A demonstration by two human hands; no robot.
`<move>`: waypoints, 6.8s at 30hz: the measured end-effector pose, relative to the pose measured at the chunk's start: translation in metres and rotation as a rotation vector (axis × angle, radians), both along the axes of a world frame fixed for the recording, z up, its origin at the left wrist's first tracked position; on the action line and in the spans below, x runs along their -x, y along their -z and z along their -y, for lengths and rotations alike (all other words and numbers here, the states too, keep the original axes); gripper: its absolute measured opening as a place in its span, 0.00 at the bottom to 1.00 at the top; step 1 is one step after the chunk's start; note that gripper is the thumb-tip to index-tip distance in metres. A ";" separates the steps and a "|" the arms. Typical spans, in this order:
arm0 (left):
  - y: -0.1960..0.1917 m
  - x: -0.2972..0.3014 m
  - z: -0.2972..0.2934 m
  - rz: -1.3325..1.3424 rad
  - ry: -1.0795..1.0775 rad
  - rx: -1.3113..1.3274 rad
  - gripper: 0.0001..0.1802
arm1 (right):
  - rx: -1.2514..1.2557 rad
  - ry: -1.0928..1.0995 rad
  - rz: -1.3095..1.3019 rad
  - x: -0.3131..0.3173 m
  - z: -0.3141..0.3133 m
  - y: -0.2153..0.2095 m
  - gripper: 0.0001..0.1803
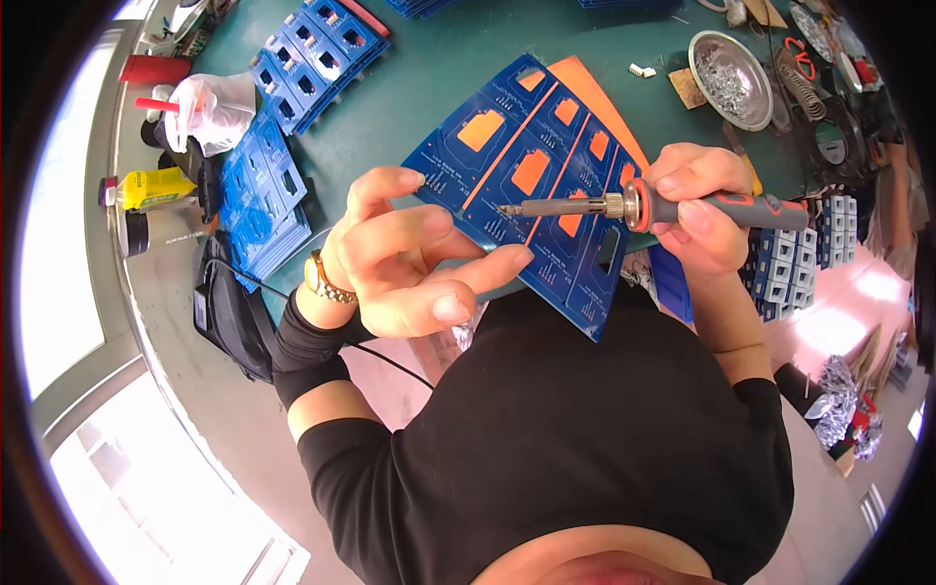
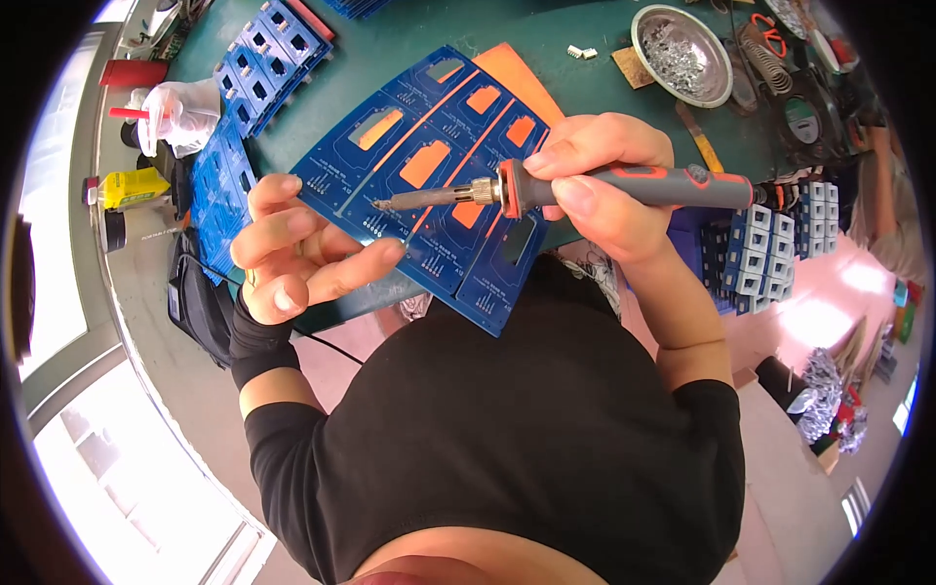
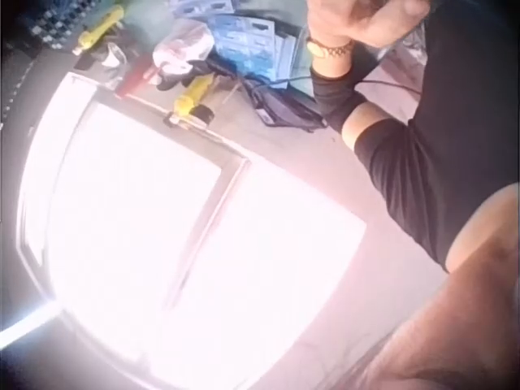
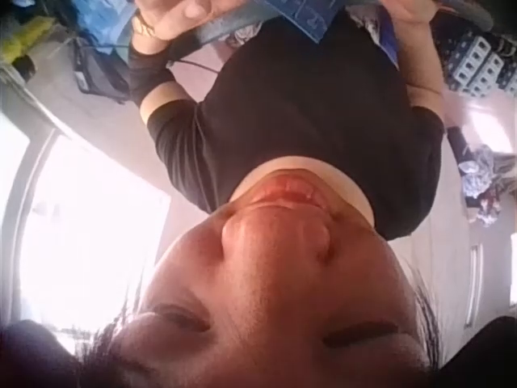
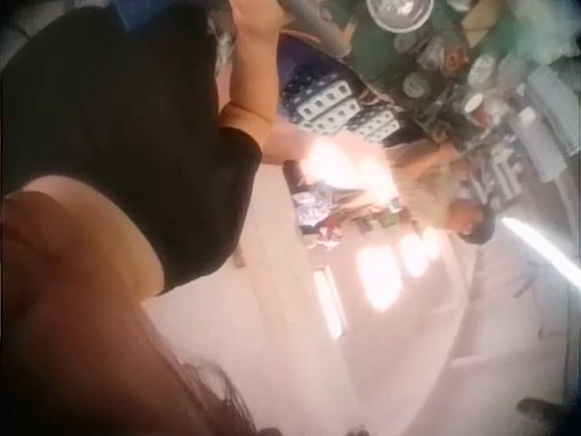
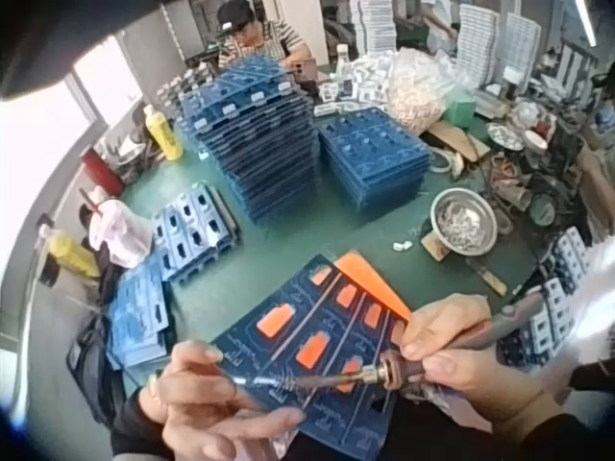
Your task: The person solders components onto blue printed circuit boards using a soldering iron and solder wire.
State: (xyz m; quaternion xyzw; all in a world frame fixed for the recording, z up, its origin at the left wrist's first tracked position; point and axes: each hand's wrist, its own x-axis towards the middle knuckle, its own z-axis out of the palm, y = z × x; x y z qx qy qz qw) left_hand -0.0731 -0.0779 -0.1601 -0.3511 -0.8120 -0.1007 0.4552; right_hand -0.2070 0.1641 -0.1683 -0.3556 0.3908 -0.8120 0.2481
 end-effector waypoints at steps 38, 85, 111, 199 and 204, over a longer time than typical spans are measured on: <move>-0.011 -0.004 0.000 0.150 -0.023 0.075 0.29 | 0.056 -0.039 0.037 -0.005 0.002 0.022 0.07; 0.059 -0.017 0.010 0.792 -0.053 -0.178 0.14 | -0.285 0.872 0.079 0.024 -0.031 0.037 0.20; 0.042 0.024 -0.011 0.897 -0.324 -0.697 0.02 | -0.315 0.968 0.114 0.018 -0.034 0.032 0.16; 0.029 -0.003 0.046 0.208 -0.248 -0.247 0.16 | 0.042 0.422 -0.382 -0.034 -0.050 0.057 0.19; 0.052 0.022 0.056 -0.046 -0.059 -0.209 0.17 | -0.392 0.015 -0.465 -0.057 -0.005 0.023 0.11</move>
